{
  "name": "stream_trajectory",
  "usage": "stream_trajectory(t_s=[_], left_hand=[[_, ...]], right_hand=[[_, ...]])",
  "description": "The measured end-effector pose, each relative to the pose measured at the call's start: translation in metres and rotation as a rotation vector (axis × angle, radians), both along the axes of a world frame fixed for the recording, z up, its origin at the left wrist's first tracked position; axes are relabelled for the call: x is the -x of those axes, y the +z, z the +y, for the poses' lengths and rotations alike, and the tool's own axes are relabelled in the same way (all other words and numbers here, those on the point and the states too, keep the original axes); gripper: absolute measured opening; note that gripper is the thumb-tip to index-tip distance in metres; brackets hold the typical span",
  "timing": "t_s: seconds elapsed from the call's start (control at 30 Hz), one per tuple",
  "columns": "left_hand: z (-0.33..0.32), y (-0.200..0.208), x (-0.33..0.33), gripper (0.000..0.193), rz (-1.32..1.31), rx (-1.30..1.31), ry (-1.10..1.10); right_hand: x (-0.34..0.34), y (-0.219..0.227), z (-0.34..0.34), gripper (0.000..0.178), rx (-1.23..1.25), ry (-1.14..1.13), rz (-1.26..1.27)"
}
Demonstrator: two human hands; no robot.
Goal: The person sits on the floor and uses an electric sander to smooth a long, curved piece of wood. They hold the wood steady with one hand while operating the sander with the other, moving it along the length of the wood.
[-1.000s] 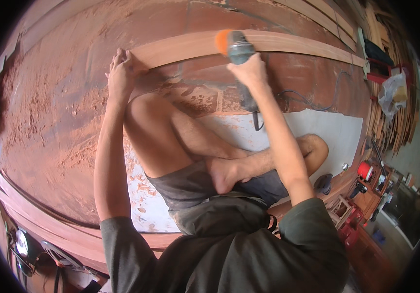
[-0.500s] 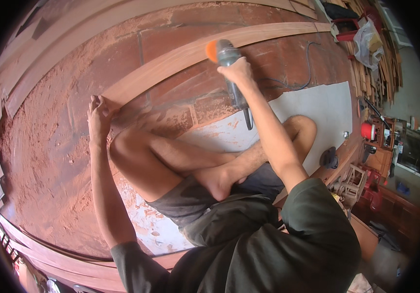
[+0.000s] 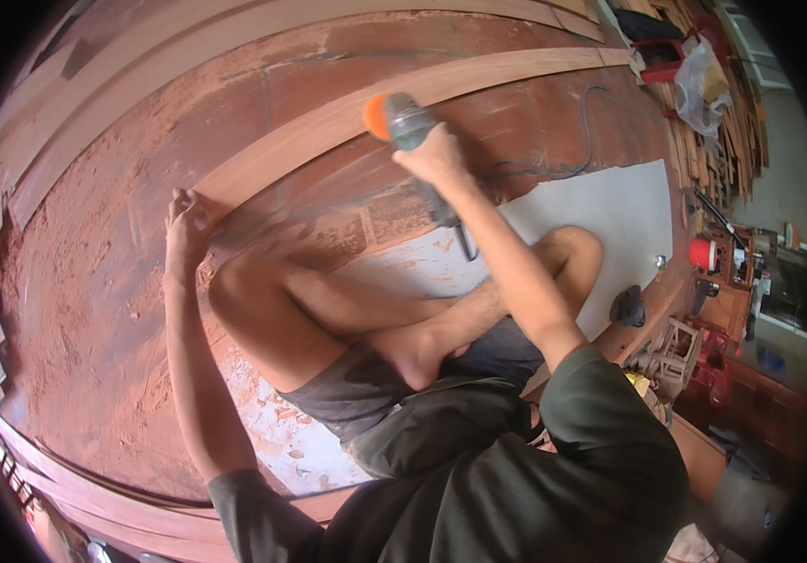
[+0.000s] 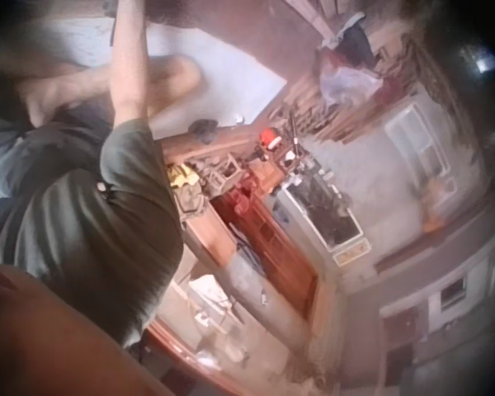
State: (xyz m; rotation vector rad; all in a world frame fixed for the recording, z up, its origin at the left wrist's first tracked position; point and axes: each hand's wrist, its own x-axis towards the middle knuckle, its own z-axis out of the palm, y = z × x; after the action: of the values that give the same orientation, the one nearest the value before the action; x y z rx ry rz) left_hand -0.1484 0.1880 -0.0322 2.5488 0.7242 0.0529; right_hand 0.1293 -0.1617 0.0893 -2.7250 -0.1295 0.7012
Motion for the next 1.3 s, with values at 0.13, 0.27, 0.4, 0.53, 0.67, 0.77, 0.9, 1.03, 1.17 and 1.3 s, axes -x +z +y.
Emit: stream_trajectory(t_s=[0.13, 0.27, 0.4, 0.53, 0.67, 0.77, 0.9, 1.03, 1.17, 1.3], left_hand=[[-0.001, 0.005, -0.007, 0.066, 0.06, 0.036, -0.012], [0.009, 0.002, -0.001, 0.066, 0.124, 0.103, -0.024], [0.003, 0.002, -0.003, 0.065, 0.156, 0.074, -0.007], [-0.001, 0.016, -0.011, 0.066, 0.299, -0.108, -0.212], [0.002, 0.011, -0.005, 0.064, 0.214, 0.032, -0.043], [-0.004, 0.021, -0.007, 0.06, 0.16, 0.085, -0.023], [0.004, 0.022, 0.001, 0.052, 0.029, 0.113, -0.065], [0.003, 0.02, 0.005, 0.041, -0.064, 0.167, -0.013], [0.0, 0.02, 0.004, 0.04, -0.055, 0.235, 0.06], [-0.006, 0.019, 0.009, 0.031, -0.075, 0.19, 0.069]], right_hand=[[-0.022, -0.01, 0.006, 0.092, 0.059, -0.046, -0.119], [0.013, -0.011, 0.054, 0.091, 0.005, 0.038, -0.077], [0.049, -0.008, 0.074, 0.087, -0.036, 0.144, -0.043], [0.04, -0.013, 0.065, 0.086, 0.001, 0.154, -0.048], [0.01, -0.012, 0.051, 0.088, 0.056, 0.078, -0.069], [0.018, -0.004, 0.059, 0.095, 0.071, 0.131, -0.056], [0.057, -0.006, 0.087, 0.095, 0.031, 0.233, -0.055], [0.068, -0.002, 0.101, 0.093, -0.015, 0.269, -0.041], [0.044, -0.006, 0.11, 0.098, -0.01, 0.228, -0.061], [0.049, -0.004, 0.127, 0.1, -0.017, 0.236, -0.034]])
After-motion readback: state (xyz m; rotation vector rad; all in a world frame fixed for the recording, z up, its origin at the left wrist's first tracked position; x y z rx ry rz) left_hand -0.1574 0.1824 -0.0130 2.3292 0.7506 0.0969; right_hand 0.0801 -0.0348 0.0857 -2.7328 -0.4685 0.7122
